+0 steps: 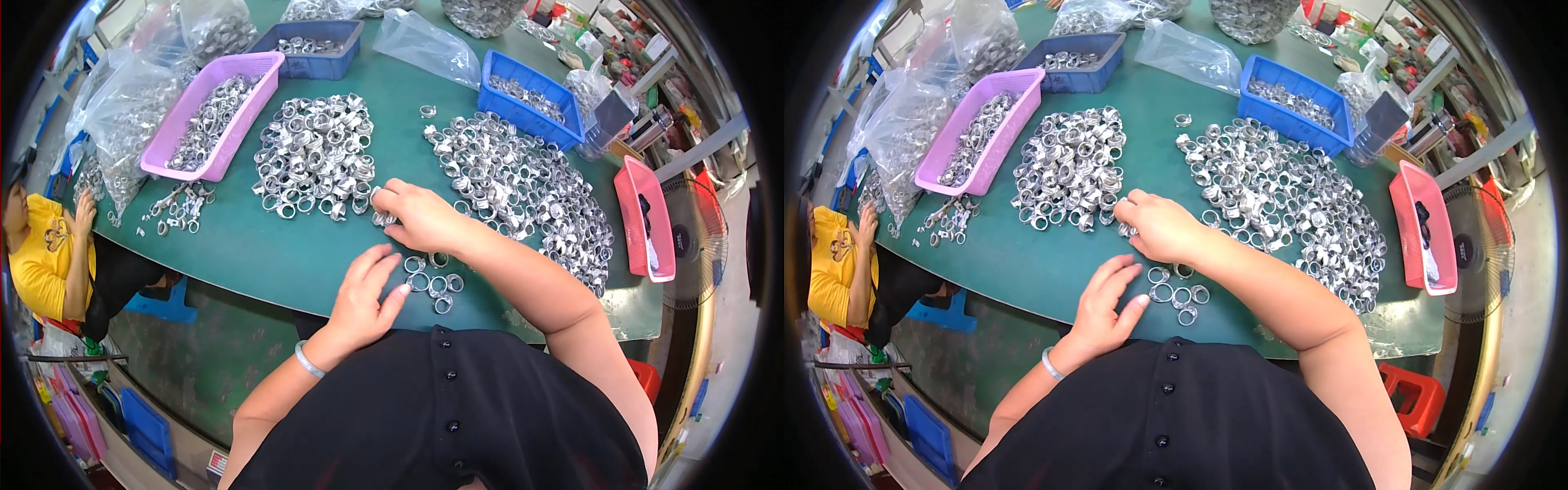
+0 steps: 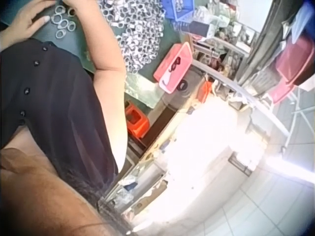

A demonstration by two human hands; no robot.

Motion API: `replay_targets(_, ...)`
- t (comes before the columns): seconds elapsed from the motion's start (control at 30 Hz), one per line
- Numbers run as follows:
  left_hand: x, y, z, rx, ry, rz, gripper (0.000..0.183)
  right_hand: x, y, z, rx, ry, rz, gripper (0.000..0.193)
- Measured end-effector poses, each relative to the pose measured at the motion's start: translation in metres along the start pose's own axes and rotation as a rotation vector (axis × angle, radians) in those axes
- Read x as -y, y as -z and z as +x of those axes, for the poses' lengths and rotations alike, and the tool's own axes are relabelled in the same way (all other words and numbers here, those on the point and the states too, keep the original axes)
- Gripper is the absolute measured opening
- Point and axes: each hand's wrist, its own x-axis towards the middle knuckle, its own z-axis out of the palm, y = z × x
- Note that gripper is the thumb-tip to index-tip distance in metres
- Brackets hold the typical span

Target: The person sorts through a large pile of metal rings on a table, picking them up individually or in small groups and placing them into a separate pile.

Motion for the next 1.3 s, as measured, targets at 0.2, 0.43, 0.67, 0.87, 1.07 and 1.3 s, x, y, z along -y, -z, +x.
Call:
replay_targets(0.2,0.003,0.006,0.009,-0.065,0.075,0.078,0.044,-0.011,0.008,-0.007,0.123,0.119,0.115,0.029)
replay_targets(0.43,0.011,0.008,0.021,-0.087,0.026,0.288,0.052,-0.018,0.030,0.001,0.152,0.164,0.127,0.025)
replay_targets(0.67,0.003,0.016,0.049,0.112,0.102,0.368,0.047,-0.010,0.008,0.012,0.126,0.006,-0.139,0.027)
replay_targets(0.87,0.012,0.016,0.051,0.079,0.091,0.455,0.040,-0.012,0.011,0.008,0.153,0.003,-0.088,0.020)
replay_targets(1.07,0.013,0.015,0.054,0.098,0.078,0.424,0.033,-0.019,0.015,-0.005,0.146,0.086,-0.067,0.016)
replay_targets(1.3,0.015,0.014,0.049,0.050,0.030,0.364,0.025,-0.019,0.028,-0.022,0.261,0.153,-0.044,0.010)
